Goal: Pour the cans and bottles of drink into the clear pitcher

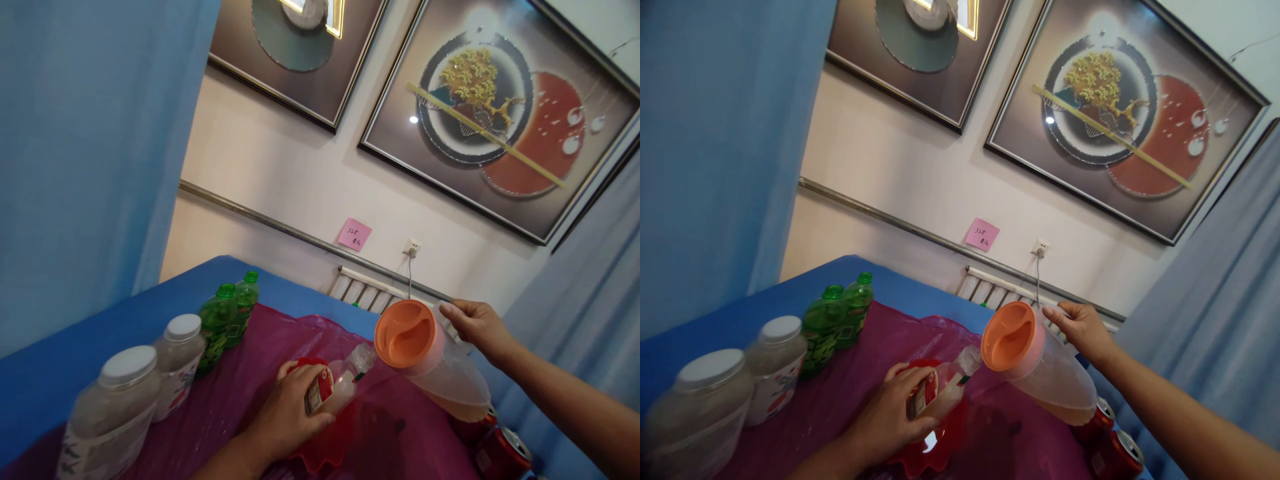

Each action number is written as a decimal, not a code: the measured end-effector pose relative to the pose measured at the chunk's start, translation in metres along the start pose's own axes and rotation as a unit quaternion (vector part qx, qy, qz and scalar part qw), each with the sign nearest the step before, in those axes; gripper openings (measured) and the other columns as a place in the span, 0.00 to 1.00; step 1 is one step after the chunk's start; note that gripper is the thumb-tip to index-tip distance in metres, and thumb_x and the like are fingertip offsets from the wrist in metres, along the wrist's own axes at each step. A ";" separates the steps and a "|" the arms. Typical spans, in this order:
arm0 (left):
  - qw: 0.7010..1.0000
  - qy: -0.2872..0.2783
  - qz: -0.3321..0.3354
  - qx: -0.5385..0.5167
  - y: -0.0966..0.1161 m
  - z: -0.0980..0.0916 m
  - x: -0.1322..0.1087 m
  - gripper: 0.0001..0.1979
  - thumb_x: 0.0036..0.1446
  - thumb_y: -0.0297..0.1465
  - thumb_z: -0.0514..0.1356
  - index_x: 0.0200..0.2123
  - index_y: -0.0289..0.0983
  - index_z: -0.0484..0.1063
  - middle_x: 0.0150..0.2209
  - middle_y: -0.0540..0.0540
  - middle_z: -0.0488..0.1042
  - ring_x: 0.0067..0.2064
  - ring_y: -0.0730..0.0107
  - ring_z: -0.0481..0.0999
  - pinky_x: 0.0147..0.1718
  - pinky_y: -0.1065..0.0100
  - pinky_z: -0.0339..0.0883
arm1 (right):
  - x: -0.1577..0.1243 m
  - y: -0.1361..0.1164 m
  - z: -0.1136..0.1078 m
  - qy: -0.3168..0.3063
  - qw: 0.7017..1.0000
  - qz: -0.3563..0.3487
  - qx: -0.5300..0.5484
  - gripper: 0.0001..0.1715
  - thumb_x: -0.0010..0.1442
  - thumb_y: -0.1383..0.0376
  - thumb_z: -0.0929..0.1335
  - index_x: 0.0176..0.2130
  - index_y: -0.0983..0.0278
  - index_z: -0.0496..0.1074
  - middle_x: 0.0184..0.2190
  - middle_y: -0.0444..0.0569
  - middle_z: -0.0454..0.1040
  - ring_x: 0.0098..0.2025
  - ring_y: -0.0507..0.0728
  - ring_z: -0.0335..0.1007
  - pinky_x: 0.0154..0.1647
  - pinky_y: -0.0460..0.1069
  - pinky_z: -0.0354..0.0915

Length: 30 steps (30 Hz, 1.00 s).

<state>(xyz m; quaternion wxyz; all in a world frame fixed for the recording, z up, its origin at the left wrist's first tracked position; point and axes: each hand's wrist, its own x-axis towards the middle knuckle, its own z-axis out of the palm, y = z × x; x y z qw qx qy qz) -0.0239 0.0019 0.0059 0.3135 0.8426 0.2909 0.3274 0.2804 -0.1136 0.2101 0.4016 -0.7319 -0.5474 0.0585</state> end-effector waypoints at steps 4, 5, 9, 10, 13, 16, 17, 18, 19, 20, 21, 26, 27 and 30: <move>1.000 0.002 0.004 0.003 0.000 0.000 0.000 0.27 0.42 0.32 0.71 0.48 0.43 0.74 0.52 0.48 0.80 0.55 0.51 0.75 0.64 0.46 0.51 | -0.001 -0.001 0.000 0.001 1.000 0.005 0.004 0.40 0.46 0.30 0.69 0.17 0.58 0.55 0.14 0.36 0.50 0.18 0.48 0.46 0.20 0.47 0.48; 1.000 0.003 0.005 0.004 0.000 0.000 0.000 0.26 0.42 0.32 0.71 0.48 0.43 0.74 0.51 0.48 0.80 0.55 0.51 0.75 0.64 0.46 0.51 | -0.001 -0.001 0.000 0.000 1.000 0.005 0.004 0.40 0.46 0.30 0.69 0.17 0.58 0.55 0.14 0.36 0.50 0.18 0.48 0.47 0.20 0.47 0.48; 1.000 0.008 0.005 0.007 -0.001 0.000 0.000 0.29 0.42 0.33 0.71 0.51 0.43 0.73 0.52 0.47 0.80 0.56 0.50 0.74 0.64 0.46 0.52 | -0.001 -0.001 -0.001 0.003 1.000 0.006 -0.002 0.39 0.46 0.30 0.69 0.18 0.59 0.56 0.14 0.37 0.51 0.19 0.48 0.46 0.20 0.46 0.48; 1.000 0.008 0.005 0.010 -0.001 0.000 0.000 0.29 0.42 0.33 0.71 0.51 0.43 0.73 0.52 0.47 0.80 0.56 0.50 0.74 0.64 0.46 0.52 | -0.002 -0.002 -0.001 0.004 1.000 0.006 -0.005 0.40 0.46 0.30 0.69 0.18 0.59 0.56 0.14 0.37 0.51 0.19 0.48 0.46 0.20 0.46 0.47; 1.000 0.009 0.000 0.013 -0.001 0.001 0.000 0.29 0.41 0.33 0.71 0.50 0.44 0.74 0.52 0.47 0.80 0.57 0.49 0.74 0.64 0.46 0.52 | -0.003 -0.003 -0.001 0.002 1.000 0.006 -0.010 0.40 0.46 0.30 0.69 0.18 0.59 0.55 0.14 0.36 0.51 0.19 0.48 0.45 0.21 0.47 0.46; 1.000 0.008 0.000 0.012 -0.001 0.001 0.000 0.28 0.42 0.33 0.71 0.49 0.44 0.74 0.52 0.47 0.80 0.57 0.48 0.74 0.64 0.46 0.52 | -0.004 -0.005 -0.002 0.000 1.000 0.011 -0.012 0.40 0.45 0.29 0.68 0.18 0.58 0.54 0.14 0.36 0.50 0.19 0.48 0.45 0.21 0.47 0.45; 1.000 0.008 0.001 0.010 -0.001 0.001 0.000 0.27 0.42 0.33 0.71 0.49 0.44 0.74 0.52 0.47 0.80 0.57 0.48 0.74 0.64 0.46 0.52 | -0.004 -0.005 -0.002 0.001 1.000 0.011 -0.014 0.40 0.45 0.29 0.68 0.18 0.58 0.55 0.14 0.36 0.50 0.19 0.48 0.45 0.21 0.47 0.45; 1.000 0.007 0.002 0.008 -0.001 0.001 0.000 0.27 0.42 0.33 0.71 0.49 0.44 0.74 0.52 0.47 0.80 0.56 0.49 0.74 0.64 0.46 0.51 | -0.004 -0.005 -0.002 0.002 1.000 0.010 -0.015 0.40 0.45 0.29 0.68 0.18 0.58 0.55 0.14 0.36 0.50 0.19 0.48 0.45 0.21 0.47 0.45; 1.000 0.007 0.003 0.005 -0.002 0.001 0.000 0.27 0.42 0.33 0.71 0.49 0.44 0.74 0.52 0.48 0.80 0.56 0.49 0.74 0.64 0.46 0.51 | -0.005 -0.005 -0.003 0.004 1.000 0.008 -0.016 0.40 0.46 0.30 0.69 0.18 0.58 0.55 0.14 0.36 0.51 0.19 0.48 0.45 0.21 0.47 0.45; 1.000 0.006 0.003 0.001 -0.002 0.001 -0.001 0.27 0.42 0.32 0.71 0.49 0.44 0.73 0.52 0.48 0.80 0.56 0.50 0.74 0.64 0.47 0.50 | -0.005 -0.004 -0.003 0.005 1.000 0.005 -0.017 0.39 0.46 0.30 0.69 0.18 0.58 0.55 0.14 0.36 0.51 0.19 0.48 0.45 0.21 0.47 0.45; 1.000 0.005 0.002 -0.002 -0.002 0.001 -0.001 0.28 0.42 0.32 0.71 0.49 0.44 0.73 0.51 0.48 0.80 0.55 0.51 0.75 0.64 0.47 0.50 | -0.005 -0.004 -0.003 0.005 1.000 0.003 -0.016 0.39 0.47 0.30 0.69 0.18 0.58 0.54 0.14 0.37 0.51 0.19 0.48 0.45 0.21 0.47 0.45; 1.000 0.004 0.001 -0.005 -0.001 0.001 -0.001 0.27 0.42 0.32 0.71 0.49 0.43 0.73 0.51 0.48 0.80 0.55 0.52 0.74 0.64 0.48 0.49 | -0.003 -0.001 -0.003 0.001 1.000 0.003 -0.006 0.39 0.47 0.30 0.69 0.18 0.58 0.55 0.15 0.36 0.50 0.19 0.48 0.45 0.21 0.47 0.45; 1.000 0.004 0.001 -0.004 -0.002 0.001 -0.001 0.28 0.42 0.32 0.71 0.49 0.43 0.73 0.51 0.48 0.80 0.55 0.52 0.74 0.64 0.48 0.49 | -0.003 -0.001 -0.003 0.000 1.000 0.004 -0.005 0.39 0.46 0.30 0.69 0.18 0.58 0.54 0.15 0.36 0.49 0.19 0.48 0.45 0.21 0.47 0.45; 1.000 0.005 0.000 -0.002 -0.003 0.002 0.000 0.30 0.41 0.32 0.72 0.51 0.43 0.73 0.51 0.48 0.79 0.56 0.52 0.74 0.64 0.48 0.49 | -0.003 0.000 -0.002 -0.003 1.000 0.007 -0.006 0.40 0.46 0.30 0.69 0.18 0.58 0.54 0.15 0.36 0.49 0.19 0.48 0.45 0.21 0.47 0.46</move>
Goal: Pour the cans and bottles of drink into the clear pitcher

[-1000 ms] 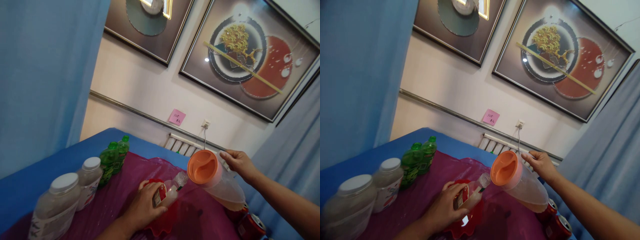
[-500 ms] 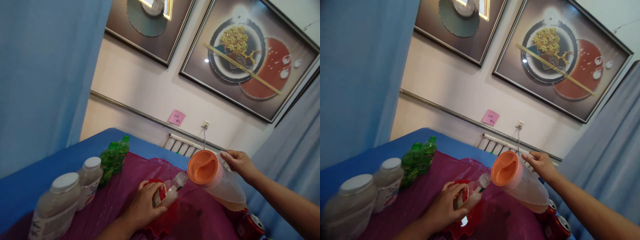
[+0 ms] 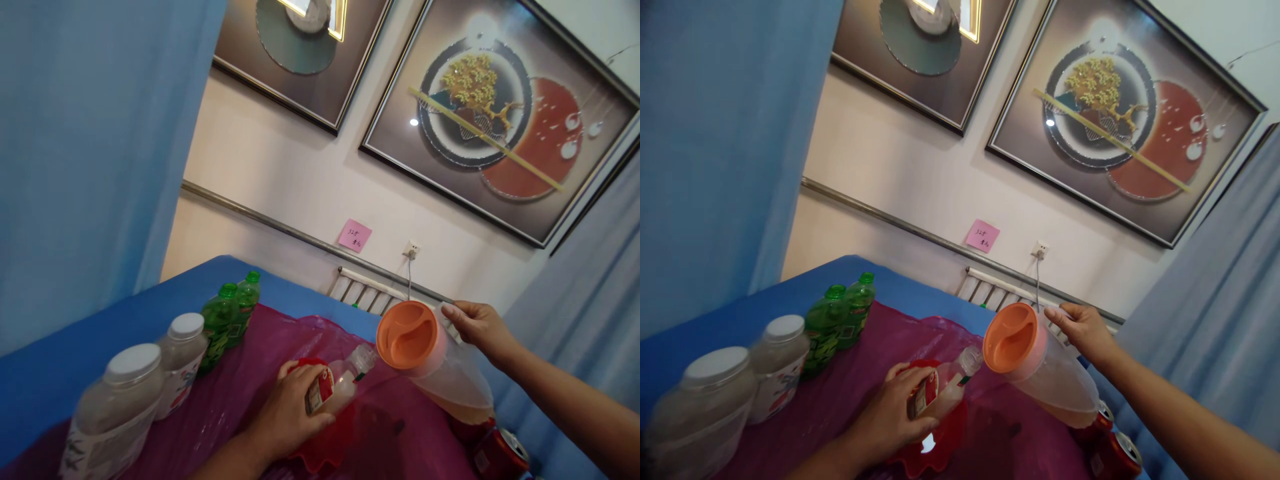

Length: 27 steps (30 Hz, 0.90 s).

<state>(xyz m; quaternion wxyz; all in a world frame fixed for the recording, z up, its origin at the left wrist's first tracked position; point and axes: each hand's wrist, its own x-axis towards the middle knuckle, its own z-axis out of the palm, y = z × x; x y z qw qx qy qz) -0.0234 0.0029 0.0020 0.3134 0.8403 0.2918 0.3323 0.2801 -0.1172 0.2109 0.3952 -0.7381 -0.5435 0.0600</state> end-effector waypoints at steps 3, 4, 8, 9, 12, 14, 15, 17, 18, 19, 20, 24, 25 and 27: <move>1.000 0.001 0.004 0.001 -0.001 0.001 0.000 0.30 0.41 0.32 0.72 0.51 0.43 0.73 0.51 0.48 0.80 0.55 0.52 0.74 0.64 0.49 0.49 | 0.000 0.000 0.000 0.001 1.000 -0.002 -0.003 0.40 0.46 0.29 0.68 0.18 0.58 0.54 0.15 0.36 0.50 0.19 0.48 0.46 0.21 0.47 0.46; 1.000 0.002 0.003 0.001 -0.001 0.001 0.000 0.30 0.42 0.32 0.72 0.52 0.42 0.73 0.51 0.48 0.80 0.55 0.52 0.74 0.64 0.49 0.49 | 0.000 -0.001 0.001 0.003 1.000 -0.003 -0.005 0.40 0.46 0.29 0.68 0.18 0.58 0.54 0.14 0.36 0.50 0.19 0.48 0.46 0.21 0.47 0.46; 1.000 0.002 0.000 0.001 -0.001 0.000 0.000 0.30 0.42 0.33 0.71 0.52 0.43 0.73 0.51 0.47 0.79 0.55 0.52 0.74 0.64 0.48 0.49 | 0.000 -0.001 0.001 0.003 1.000 -0.001 -0.006 0.40 0.46 0.29 0.68 0.18 0.58 0.54 0.14 0.36 0.51 0.19 0.48 0.45 0.21 0.47 0.45; 1.000 0.001 0.001 0.000 0.000 0.000 0.000 0.30 0.42 0.32 0.71 0.52 0.43 0.73 0.51 0.48 0.79 0.55 0.52 0.75 0.64 0.48 0.48 | 0.000 -0.002 0.001 0.002 1.000 -0.001 -0.004 0.39 0.47 0.30 0.68 0.18 0.58 0.55 0.14 0.36 0.50 0.19 0.48 0.45 0.21 0.47 0.45; 1.000 -0.002 0.003 -0.005 0.000 0.000 0.000 0.29 0.42 0.31 0.71 0.51 0.43 0.73 0.51 0.48 0.80 0.54 0.53 0.75 0.65 0.48 0.48 | 0.000 -0.002 0.002 0.001 1.000 -0.004 0.005 0.39 0.47 0.30 0.69 0.18 0.58 0.54 0.15 0.36 0.49 0.19 0.48 0.45 0.21 0.47 0.46; 1.000 -0.003 0.004 -0.004 0.001 0.000 0.000 0.27 0.42 0.31 0.71 0.49 0.43 0.73 0.50 0.49 0.80 0.54 0.53 0.75 0.64 0.48 0.48 | -0.001 -0.002 0.001 0.001 1.000 -0.003 0.008 0.39 0.46 0.30 0.69 0.18 0.58 0.54 0.15 0.36 0.49 0.20 0.48 0.45 0.21 0.47 0.46; 1.000 -0.003 0.004 -0.004 0.001 -0.001 0.000 0.27 0.42 0.31 0.71 0.49 0.43 0.73 0.50 0.48 0.80 0.54 0.53 0.75 0.64 0.47 0.49 | -0.001 -0.002 0.001 0.000 1.000 -0.002 0.009 0.39 0.46 0.30 0.69 0.18 0.58 0.55 0.15 0.36 0.49 0.20 0.48 0.45 0.21 0.47 0.46; 1.000 -0.002 0.002 -0.001 0.000 -0.001 0.000 0.28 0.42 0.32 0.71 0.49 0.43 0.73 0.51 0.48 0.80 0.55 0.51 0.74 0.64 0.47 0.50 | -0.001 -0.001 0.001 0.000 1.000 0.000 0.008 0.39 0.46 0.30 0.69 0.18 0.58 0.55 0.15 0.36 0.49 0.20 0.48 0.45 0.21 0.47 0.47; 1.000 -0.001 0.001 0.001 0.000 -0.001 0.000 0.29 0.42 0.32 0.71 0.50 0.43 0.73 0.51 0.48 0.80 0.56 0.50 0.74 0.64 0.47 0.50 | -0.001 0.000 0.001 0.001 1.000 0.000 0.007 0.39 0.46 0.30 0.69 0.18 0.58 0.55 0.15 0.36 0.49 0.20 0.48 0.44 0.21 0.47 0.47; 1.000 0.001 0.000 0.002 0.000 -0.001 0.000 0.30 0.42 0.33 0.71 0.51 0.43 0.73 0.51 0.48 0.80 0.56 0.50 0.74 0.64 0.47 0.51 | -0.001 0.000 0.001 0.001 1.000 0.000 0.007 0.39 0.46 0.30 0.69 0.18 0.58 0.55 0.15 0.36 0.49 0.20 0.48 0.44 0.21 0.47 0.47; 1.000 0.002 0.001 0.003 0.000 -0.001 0.001 0.30 0.42 0.33 0.71 0.51 0.43 0.73 0.51 0.48 0.80 0.56 0.50 0.74 0.64 0.46 0.51 | -0.001 0.001 0.001 0.002 1.000 0.001 0.008 0.39 0.46 0.30 0.69 0.18 0.58 0.55 0.16 0.36 0.49 0.20 0.48 0.44 0.21 0.47 0.47; 1.000 0.007 0.006 0.001 0.000 0.000 0.000 0.29 0.41 0.33 0.71 0.50 0.44 0.74 0.51 0.49 0.80 0.55 0.52 0.75 0.64 0.47 0.50 | 0.000 0.003 0.001 -0.002 1.000 0.001 0.016 0.39 0.47 0.30 0.69 0.19 0.59 0.56 0.16 0.36 0.49 0.20 0.48 0.45 0.21 0.47 0.47; 1.000 0.008 0.006 0.001 0.000 0.000 0.000 0.28 0.41 0.33 0.72 0.50 0.44 0.74 0.51 0.49 0.80 0.54 0.52 0.75 0.64 0.47 0.50 | 0.000 0.003 0.001 -0.003 1.000 0.001 0.017 0.39 0.47 0.30 0.69 0.19 0.59 0.56 0.16 0.36 0.49 0.20 0.48 0.45 0.21 0.47 0.47; 1.000 0.007 0.005 -0.001 0.001 -0.001 0.000 0.28 0.41 0.33 0.72 0.49 0.44 0.74 0.50 0.49 0.80 0.55 0.52 0.75 0.64 0.47 0.51 | 0.000 0.002 0.001 -0.002 1.000 0.002 0.015 0.39 0.47 0.30 0.69 0.19 0.59 0.56 0.16 0.36 0.49 0.20 0.48 0.44 0.21 0.47 0.47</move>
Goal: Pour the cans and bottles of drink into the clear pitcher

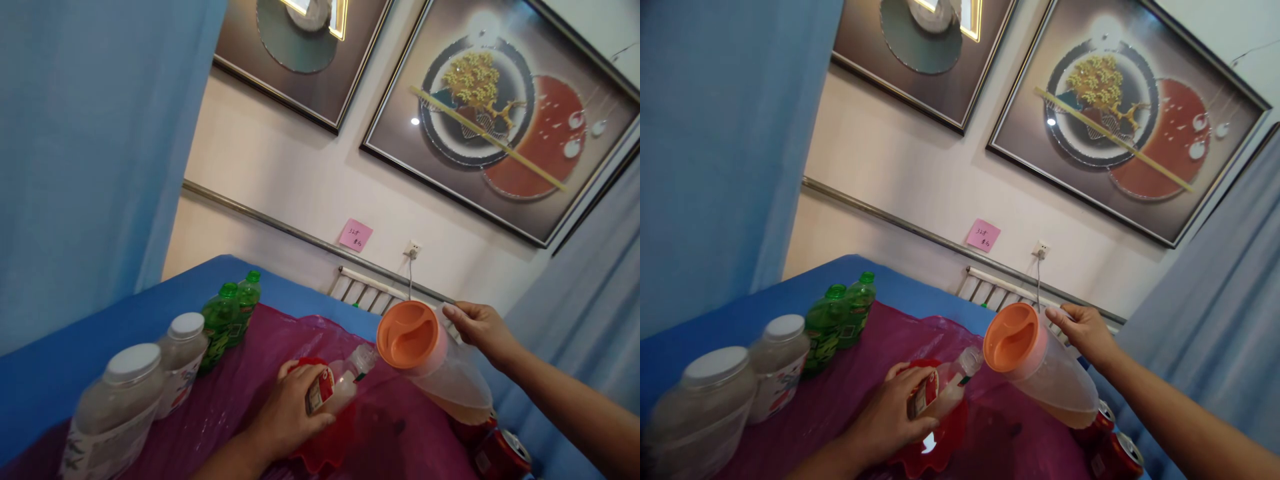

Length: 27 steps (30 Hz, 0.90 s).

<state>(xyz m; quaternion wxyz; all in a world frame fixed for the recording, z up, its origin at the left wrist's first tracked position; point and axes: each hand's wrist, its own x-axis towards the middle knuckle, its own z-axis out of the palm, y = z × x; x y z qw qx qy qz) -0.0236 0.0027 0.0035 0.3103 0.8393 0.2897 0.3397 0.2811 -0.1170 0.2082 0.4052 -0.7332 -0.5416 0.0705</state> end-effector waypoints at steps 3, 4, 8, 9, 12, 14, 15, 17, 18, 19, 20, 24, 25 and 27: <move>1.000 -0.008 -0.004 -0.003 0.002 -0.001 0.000 0.29 0.41 0.33 0.71 0.50 0.44 0.73 0.51 0.48 0.80 0.55 0.51 0.75 0.65 0.46 0.50 | -0.001 -0.002 0.001 0.005 1.000 0.000 -0.008 0.40 0.46 0.28 0.68 0.18 0.59 0.55 0.15 0.36 0.49 0.20 0.48 0.44 0.21 0.47 0.46; 1.000 -0.010 -0.005 -0.004 0.002 -0.002 0.000 0.29 0.41 0.33 0.71 0.50 0.44 0.73 0.51 0.48 0.80 0.55 0.51 0.75 0.65 0.46 0.50 | -0.001 -0.003 0.001 0.007 1.000 -0.001 -0.011 0.40 0.46 0.28 0.68 0.18 0.59 0.55 0.15 0.36 0.49 0.20 0.48 0.44 0.21 0.47 0.47; 1.000 -0.012 -0.005 -0.005 0.002 -0.002 -0.001 0.30 0.41 0.32 0.72 0.51 0.44 0.73 0.52 0.48 0.80 0.55 0.51 0.75 0.65 0.46 0.49 | -0.002 -0.007 0.002 0.012 1.000 -0.003 -0.016 0.41 0.45 0.28 0.67 0.18 0.58 0.54 0.15 0.36 0.49 0.19 0.48 0.44 0.20 0.47 0.46; 1.000 -0.009 -0.005 -0.004 0.001 -0.002 -0.001 0.30 0.41 0.32 0.72 0.51 0.44 0.73 0.51 0.48 0.80 0.56 0.50 0.75 0.65 0.46 0.50 | -0.002 -0.007 0.002 0.013 1.000 -0.003 -0.017 0.41 0.45 0.28 0.68 0.17 0.58 0.54 0.15 0.36 0.49 0.19 0.48 0.44 0.20 0.46 0.46; 1.000 -0.006 -0.005 -0.001 0.001 -0.001 -0.001 0.30 0.41 0.32 0.72 0.51 0.44 0.73 0.51 0.48 0.80 0.55 0.51 0.75 0.65 0.46 0.50 | -0.002 -0.007 0.001 0.011 1.000 -0.004 -0.016 0.40 0.46 0.30 0.68 0.17 0.58 0.53 0.15 0.36 0.49 0.19 0.48 0.45 0.20 0.46 0.47; 1.000 -0.005 -0.005 -0.001 0.002 -0.001 -0.001 0.30 0.41 0.32 0.72 0.51 0.44 0.73 0.51 0.48 0.80 0.55 0.51 0.75 0.65 0.46 0.50 | -0.002 -0.007 0.001 0.010 1.000 -0.005 -0.012 0.39 0.46 0.31 0.69 0.18 0.58 0.54 0.15 0.37 0.49 0.19 0.49 0.45 0.20 0.46 0.47; 1.000 -0.006 -0.005 -0.001 0.002 -0.001 -0.001 0.30 0.41 0.33 0.72 0.51 0.44 0.73 0.51 0.48 0.80 0.54 0.51 0.76 0.65 0.46 0.49 | -0.002 -0.007 0.001 0.010 1.000 -0.005 -0.011 0.39 0.46 0.31 0.69 0.18 0.58 0.54 0.15 0.37 0.49 0.19 0.49 0.46 0.20 0.47 0.47; 1.000 -0.007 -0.005 -0.002 0.002 -0.002 -0.001 0.30 0.41 0.33 0.72 0.51 0.44 0.73 0.50 0.49 0.80 0.54 0.51 0.76 0.64 0.46 0.50 | -0.003 -0.007 0.001 0.013 1.000 -0.007 -0.014 0.39 0.46 0.31 0.69 0.18 0.58 0.54 0.15 0.37 0.50 0.19 0.49 0.45 0.20 0.47 0.48; 1.000 -0.007 -0.004 -0.002 0.002 -0.002 -0.001 0.30 0.41 0.32 0.72 0.51 0.44 0.73 0.50 0.49 0.80 0.54 0.52 0.76 0.64 0.46 0.50 | -0.003 -0.008 0.001 0.014 1.000 -0.008 -0.018 0.39 0.46 0.30 0.69 0.18 0.58 0.54 0.15 0.37 0.50 0.19 0.49 0.45 0.20 0.47 0.47; 1.000 -0.007 -0.003 -0.002 0.002 -0.002 -0.001 0.30 0.41 0.32 0.72 0.51 0.44 0.73 0.50 0.48 0.80 0.54 0.52 0.76 0.64 0.47 0.50 | -0.003 -0.008 0.001 0.015 1.000 -0.009 -0.021 0.39 0.46 0.30 0.68 0.17 0.58 0.54 0.14 0.37 0.50 0.19 0.48 0.45 0.20 0.47 0.47; 1.000 -0.007 -0.001 -0.002 0.001 -0.002 -0.001 0.30 0.41 0.32 0.72 0.50 0.44 0.73 0.50 0.48 0.80 0.54 0.52 0.76 0.64 0.47 0.50 | -0.003 -0.008 0.001 0.016 1.000 -0.010 -0.024 0.40 0.46 0.30 0.68 0.17 0.58 0.53 0.14 0.37 0.50 0.19 0.48 0.45 0.20 0.47 0.47; 1.000 -0.004 0.002 -0.001 0.000 -0.001 -0.001 0.31 0.41 0.32 0.72 0.52 0.44 0.72 0.51 0.48 0.80 0.55 0.52 0.75 0.64 0.46 0.50 | -0.003 -0.007 0.001 0.016 0.999 -0.016 -0.026 0.41 0.46 0.29 0.68 0.17 0.58 0.52 0.14 0.36 0.48 0.19 0.48 0.44 0.20 0.46 0.46; 1.000 -0.004 0.002 -0.001 0.000 -0.001 -0.001 0.31 0.41 0.33 0.72 0.52 0.44 0.72 0.51 0.47 0.80 0.55 0.51 0.75 0.64 0.46 0.50 | -0.003 -0.007 0.001 0.014 0.999 -0.017 -0.026 0.41 0.46 0.29 0.68 0.17 0.58 0.52 0.14 0.36 0.48 0.19 0.48 0.44 0.20 0.46 0.46; 1.000 -0.006 0.000 0.000 0.000 -0.001 -0.001 0.31 0.41 0.33 0.72 0.52 0.44 0.72 0.51 0.47 0.80 0.55 0.51 0.75 0.64 0.46 0.50 | -0.004 -0.006 0.001 0.011 0.999 -0.017 -0.026 0.41 0.47 0.29 0.67 0.18 0.58 0.53 0.14 0.36 0.48 0.19 0.48 0.44 0.20 0.46 0.46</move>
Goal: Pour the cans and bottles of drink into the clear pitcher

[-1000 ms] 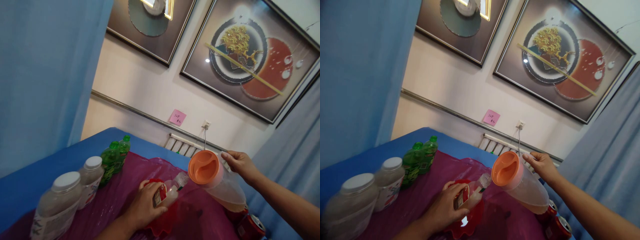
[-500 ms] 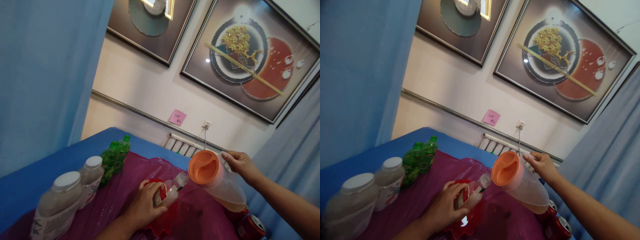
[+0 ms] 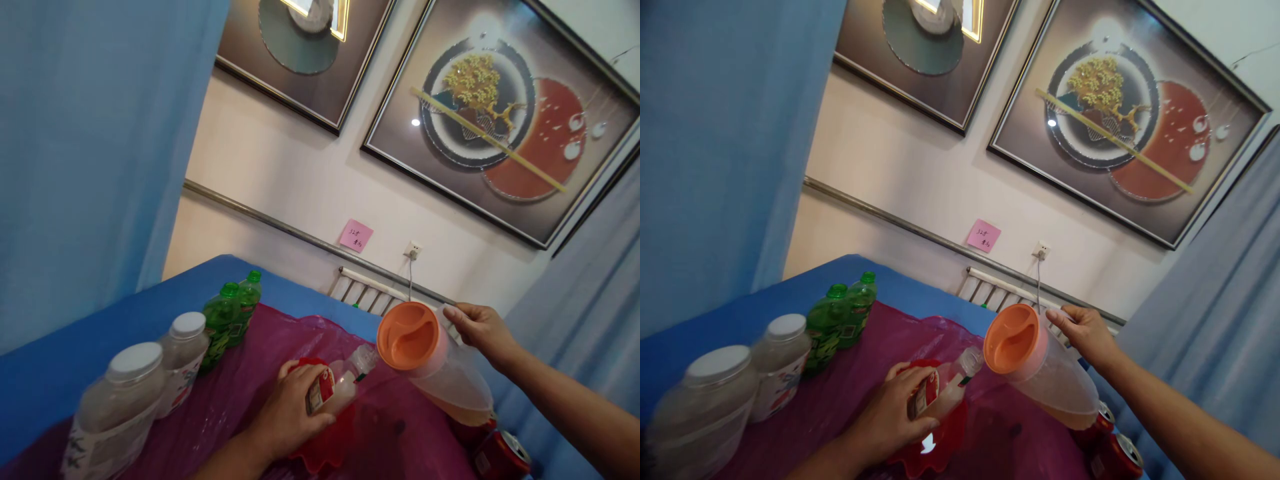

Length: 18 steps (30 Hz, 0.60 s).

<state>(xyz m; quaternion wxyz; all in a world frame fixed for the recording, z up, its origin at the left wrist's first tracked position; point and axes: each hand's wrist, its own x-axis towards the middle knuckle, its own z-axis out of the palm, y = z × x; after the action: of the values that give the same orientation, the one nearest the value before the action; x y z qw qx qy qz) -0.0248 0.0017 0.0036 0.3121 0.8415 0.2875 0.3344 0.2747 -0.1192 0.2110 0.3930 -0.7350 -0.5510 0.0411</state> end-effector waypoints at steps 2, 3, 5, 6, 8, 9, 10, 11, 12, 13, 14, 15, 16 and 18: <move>1.000 0.000 0.000 0.004 0.000 0.000 0.000 0.31 0.41 0.33 0.72 0.51 0.44 0.73 0.51 0.47 0.80 0.55 0.51 0.75 0.64 0.46 0.51 | 0.000 0.000 0.000 0.001 1.000 -0.001 -0.005 0.41 0.47 0.29 0.67 0.18 0.58 0.53 0.14 0.36 0.49 0.19 0.48 0.44 0.20 0.46 0.46; 1.000 0.002 0.001 0.006 -0.001 0.001 0.000 0.31 0.40 0.33 0.72 0.51 0.44 0.73 0.51 0.46 0.80 0.55 0.50 0.75 0.64 0.46 0.51 | 0.000 0.000 0.000 0.001 1.000 -0.002 -0.009 0.41 0.47 0.29 0.67 0.17 0.58 0.53 0.14 0.37 0.49 0.19 0.48 0.44 0.20 0.46 0.46; 1.000 0.006 0.003 0.008 -0.002 0.001 0.000 0.31 0.40 0.34 0.72 0.51 0.45 0.73 0.51 0.46 0.80 0.55 0.49 0.75 0.64 0.46 0.51 | 0.000 0.000 0.000 0.001 1.000 -0.004 -0.013 0.41 0.47 0.28 0.67 0.17 0.58 0.52 0.14 0.37 0.49 0.19 0.48 0.44 0.20 0.46 0.46; 1.000 0.006 0.005 0.008 -0.003 0.002 0.000 0.31 0.40 0.34 0.72 0.51 0.45 0.73 0.51 0.47 0.80 0.55 0.50 0.75 0.64 0.46 0.51 | 0.000 0.000 0.000 0.001 1.000 -0.004 -0.013 0.41 0.47 0.28 0.67 0.17 0.58 0.52 0.14 0.37 0.49 0.19 0.48 0.44 0.20 0.47 0.46; 1.000 0.004 0.006 0.006 -0.003 0.002 0.000 0.31 0.41 0.34 0.72 0.51 0.44 0.73 0.51 0.47 0.80 0.54 0.51 0.76 0.64 0.46 0.51 | 0.000 0.000 0.001 0.001 1.000 -0.002 -0.010 0.41 0.46 0.28 0.66 0.18 0.58 0.51 0.14 0.37 0.48 0.19 0.48 0.44 0.20 0.47 0.46; 1.000 0.003 0.006 0.005 -0.003 0.002 0.000 0.31 0.41 0.34 0.72 0.51 0.44 0.73 0.51 0.47 0.80 0.54 0.51 0.76 0.64 0.46 0.50 | 0.001 0.000 0.001 0.000 1.000 -0.001 -0.009 0.41 0.46 0.28 0.66 0.18 0.58 0.51 0.14 0.37 0.48 0.19 0.48 0.44 0.20 0.47 0.46; 1.000 0.002 0.005 0.006 -0.003 0.002 0.000 0.31 0.41 0.34 0.72 0.51 0.44 0.73 0.51 0.47 0.80 0.54 0.51 0.76 0.64 0.46 0.51 | 0.001 0.000 0.001 0.000 1.000 0.001 -0.010 0.41 0.46 0.28 0.66 0.18 0.58 0.51 0.14 0.36 0.48 0.19 0.48 0.44 0.20 0.47 0.46; 1.000 0.001 0.003 0.006 -0.002 0.002 0.001 0.31 0.40 0.34 0.72 0.51 0.44 0.73 0.51 0.47 0.80 0.54 0.50 0.76 0.64 0.46 0.51 | 0.001 -0.001 0.001 -0.001 1.000 0.002 -0.011 0.41 0.46 0.28 0.67 0.18 0.58 0.51 0.14 0.36 0.48 0.19 0.48 0.44 0.20 0.47 0.46; 1.000 0.001 0.002 0.007 -0.002 0.001 0.001 0.31 0.40 0.34 0.72 0.51 0.44 0.73 0.51 0.47 0.80 0.54 0.50 0.76 0.64 0.46 0.51 | 0.001 -0.001 0.001 -0.002 1.000 0.003 -0.011 0.41 0.46 0.28 0.67 0.18 0.58 0.51 0.14 0.36 0.48 0.19 0.48 0.44 0.20 0.47 0.46; 1.000 0.000 0.001 0.007 -0.001 0.001 0.001 0.31 0.40 0.34 0.72 0.51 0.44 0.73 0.51 0.46 0.80 0.54 0.50 0.76 0.64 0.46 0.51 | 0.001 -0.001 0.001 -0.001 1.000 0.004 -0.010 0.41 0.46 0.28 0.67 0.18 0.58 0.52 0.14 0.36 0.48 0.19 0.48 0.44 0.20 0.47 0.46; 1.000 -0.001 0.001 0.006 -0.001 0.000 0.001 0.30 0.40 0.34 0.72 0.51 0.44 0.73 0.51 0.46 0.80 0.55 0.50 0.75 0.64 0.46 0.52 | 0.001 -0.001 0.001 0.000 1.000 0.004 -0.009 0.40 0.46 0.29 0.67 0.18 0.58 0.53 0.14 0.37 0.49 0.19 0.48 0.44 0.20 0.47 0.45; 1.000 -0.001 0.002 0.006 -0.001 0.000 0.001 0.30 0.40 0.34 0.72 0.50 0.44 0.73 0.51 0.47 0.80 0.55 0.50 0.75 0.64 0.47 0.52 | 0.001 -0.001 0.001 0.001 1.000 0.004 -0.007 0.40 0.46 0.29 0.67 0.18 0.58 0.53 0.14 0.37 0.49 0.19 0.48 0.44 0.21 0.47 0.46; 1.000 0.001 0.002 0.006 -0.001 0.000 0.001 0.30 0.41 0.34 0.72 0.50 0.44 0.73 0.51 0.47 0.80 0.55 0.50 0.75 0.64 0.47 0.51 | 0.001 -0.001 0.001 0.002 1.000 0.003 -0.005 0.40 0.47 0.29 0.67 0.18 0.58 0.54 0.14 0.37 0.50 0.19 0.48 0.44 0.21 0.47 0.46; 1.000 0.006 0.002 0.007 -0.001 0.000 0.000 0.30 0.41 0.34 0.72 0.51 0.44 0.73 0.51 0.47 0.80 0.55 0.50 0.75 0.64 0.47 0.52 | 0.001 -0.001 0.000 0.003 1.000 0.005 -0.005 0.40 0.47 0.30 0.68 0.18 0.58 0.54 0.14 0.37 0.50 0.20 0.49 0.45 0.21 0.47 0.47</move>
<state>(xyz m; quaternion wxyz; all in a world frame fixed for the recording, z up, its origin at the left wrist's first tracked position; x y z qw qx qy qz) -0.0250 0.0028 0.0030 0.3036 0.8425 0.2900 0.3375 0.2737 -0.1182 0.2117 0.3904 -0.7398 -0.5466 0.0383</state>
